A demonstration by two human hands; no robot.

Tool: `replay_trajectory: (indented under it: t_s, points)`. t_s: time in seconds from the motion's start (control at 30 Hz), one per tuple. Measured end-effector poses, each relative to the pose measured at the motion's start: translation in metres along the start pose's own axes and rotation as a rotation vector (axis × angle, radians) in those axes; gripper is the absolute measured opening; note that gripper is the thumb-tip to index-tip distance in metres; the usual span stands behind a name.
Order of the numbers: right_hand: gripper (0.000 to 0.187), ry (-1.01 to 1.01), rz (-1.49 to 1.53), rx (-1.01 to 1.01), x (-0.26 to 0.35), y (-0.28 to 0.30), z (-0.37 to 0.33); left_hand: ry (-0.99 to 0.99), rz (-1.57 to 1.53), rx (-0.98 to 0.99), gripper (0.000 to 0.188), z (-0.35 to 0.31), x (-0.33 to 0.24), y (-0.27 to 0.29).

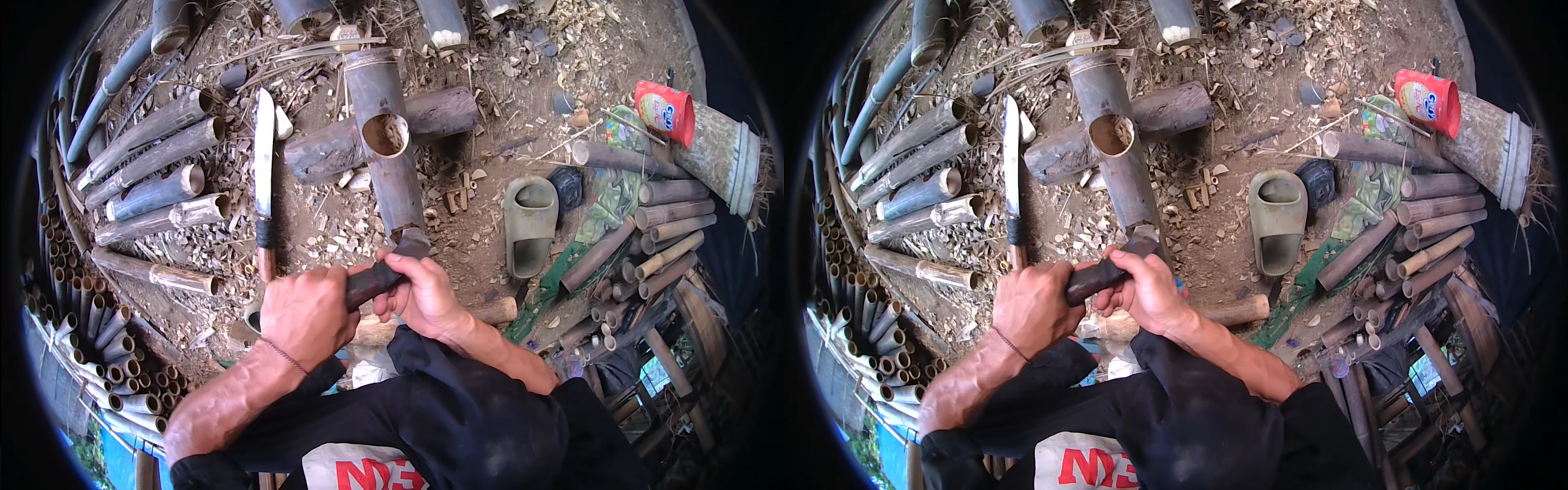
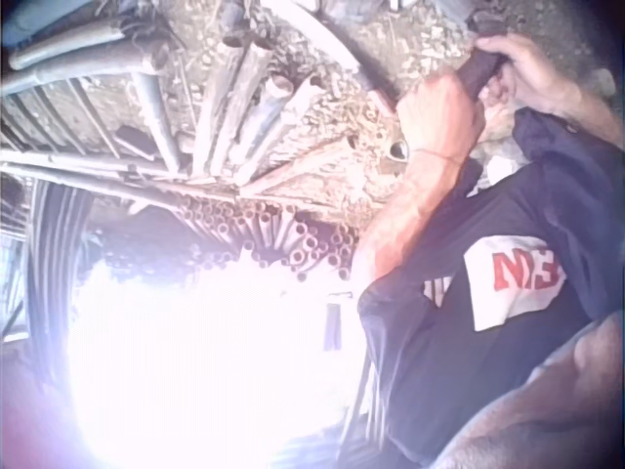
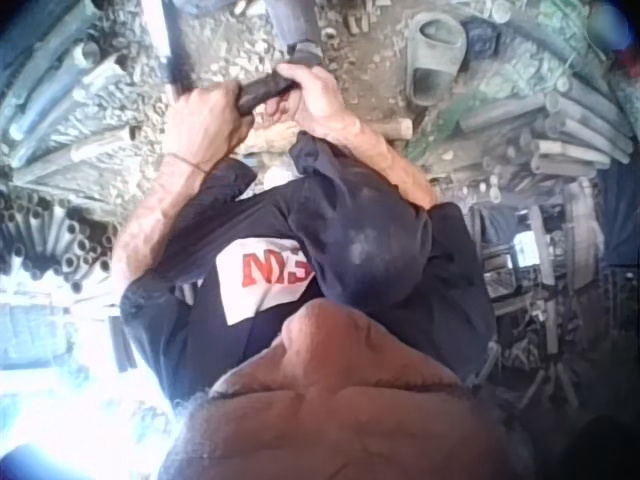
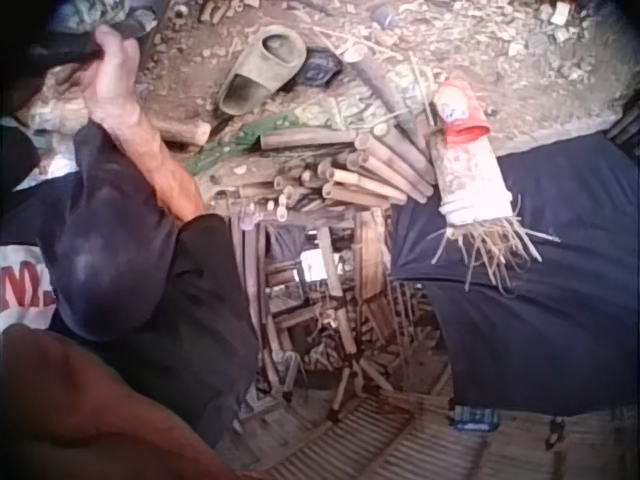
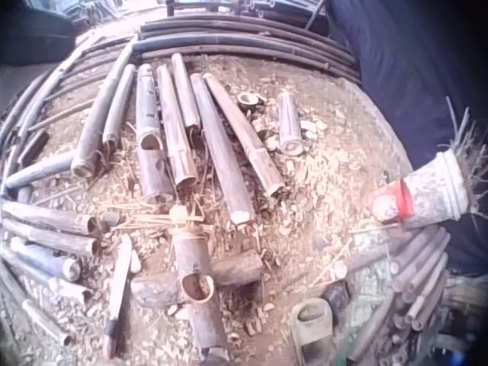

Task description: The person carves holes into bamboo stalks using a knife, fits smaller bamboo sections into the holes, and hammers them together with a large wooden mallet.

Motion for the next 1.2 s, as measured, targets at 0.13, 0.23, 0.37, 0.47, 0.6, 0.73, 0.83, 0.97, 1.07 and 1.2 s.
replay_trajectory:
  t_s: [0.13,0.23,0.37,0.47,0.6,0.73,0.83,0.97,1.07,1.2]
  points:
    - [0.029,-0.032,0.418,-0.148,0.006,0.013,-0.004,-0.193,0.333,0.077,0.009,0.023,-0.059,0.042]
    - [0.035,0.000,0.326,-0.262,0.011,0.011,-0.003,-0.393,0.548,0.013,0.007,0.031,-0.103,0.057]
    - [0.037,-0.043,0.259,-0.068,-0.006,0.006,-0.010,-0.336,0.515,0.040,0.008,0.009,-0.079,0.055]
    - [0.034,-0.231,0.330,0.189,-0.031,0.042,-0.005,-0.336,0.449,0.177,0.018,0.022,-0.028,0.027]
    - [0.032,-0.208,-0.055,0.029,-0.031,0.046,-0.010,-0.303,0.096,0.109,0.026,0.003,0.030,-0.031]
    - [0.026,-0.065,-0.538,-0.168,-0.008,0.046,-0.023,-0.057,-0.267,0.082,0.044,-0.022,0.011,-0.114]
    - [0.025,0.249,-0.990,-0.212,0.001,0.061,-0.022,0.114,-0.560,0.040,0.053,-0.028,-0.042,-0.162]
    - [0.027,0.302,-1.046,-0.191,-0.003,0.068,-0.025,-0.006,-0.442,-0.086,0.058,-0.025,-0.050,-0.174]
    - [0.029,0.073,-0.347,-0.035,-0.029,0.062,-0.013,-0.149,0.146,-0.205,0.029,-0.015,0.003,-0.109]
    - [0.031,-0.220,0.111,0.202,-0.044,0.035,-0.004,-0.356,0.373,0.000,0.022,0.001,0.024,-0.028]
Point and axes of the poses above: each hand's wrist, its own z-axis towards the middle knuckle, its own y-axis out of the back of the hand, x = y × z, the point moved 3 cm from there along z, towards the middle knuckle, and after that the axes turned 11 degrees about y, right-handed, at the moved point
